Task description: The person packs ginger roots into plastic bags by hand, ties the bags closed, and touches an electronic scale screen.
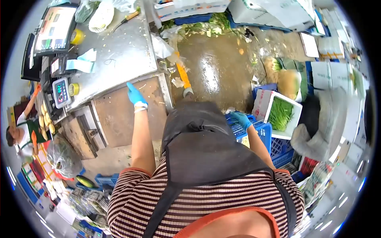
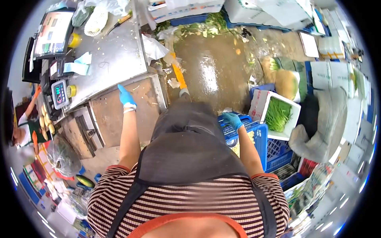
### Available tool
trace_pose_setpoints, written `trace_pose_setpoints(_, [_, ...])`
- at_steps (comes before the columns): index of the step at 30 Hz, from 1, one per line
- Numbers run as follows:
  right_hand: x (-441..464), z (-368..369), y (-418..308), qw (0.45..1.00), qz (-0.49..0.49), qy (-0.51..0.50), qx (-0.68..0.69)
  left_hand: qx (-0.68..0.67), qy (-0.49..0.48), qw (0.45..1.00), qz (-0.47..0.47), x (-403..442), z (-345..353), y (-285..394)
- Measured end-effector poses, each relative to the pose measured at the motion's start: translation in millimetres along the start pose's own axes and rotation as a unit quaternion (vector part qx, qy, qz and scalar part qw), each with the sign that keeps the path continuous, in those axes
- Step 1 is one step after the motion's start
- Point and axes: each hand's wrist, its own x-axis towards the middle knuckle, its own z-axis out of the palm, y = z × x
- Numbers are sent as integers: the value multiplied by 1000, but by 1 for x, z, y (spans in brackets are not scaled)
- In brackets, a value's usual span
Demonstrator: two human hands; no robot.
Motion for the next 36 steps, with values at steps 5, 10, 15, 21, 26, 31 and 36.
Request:
trace_pose_setpoints(5, [72,-26,-87,994,71,64,-43,28,175,978,-113,11,72,86])
trace_pose_setpoints(10, [139,-43,-194,981,117,33,-154,45,339,920,-192,4,113,117])
trace_pose_setpoints(15, [229,-36,-336,910,204,-17,-361,63,422,886,-180,7,136,124])
trace_pose_setpoints(21, [320,-41,-491,960,0,-80,-268,154,430,867,-200,9,139,129])
trace_pose_setpoints(26, [290,-5,-558,927,90,-91,-352,152,434,863,-210,10,138,132])
trace_pose_setpoints(31, [319,-49,-600,911,107,-49,-396,168,452,857,-180,11,139,131])
trace_pose_setpoints(36, [354,-36,-652,886,99,-34,-452,149,470,855,-159,15,137,117])
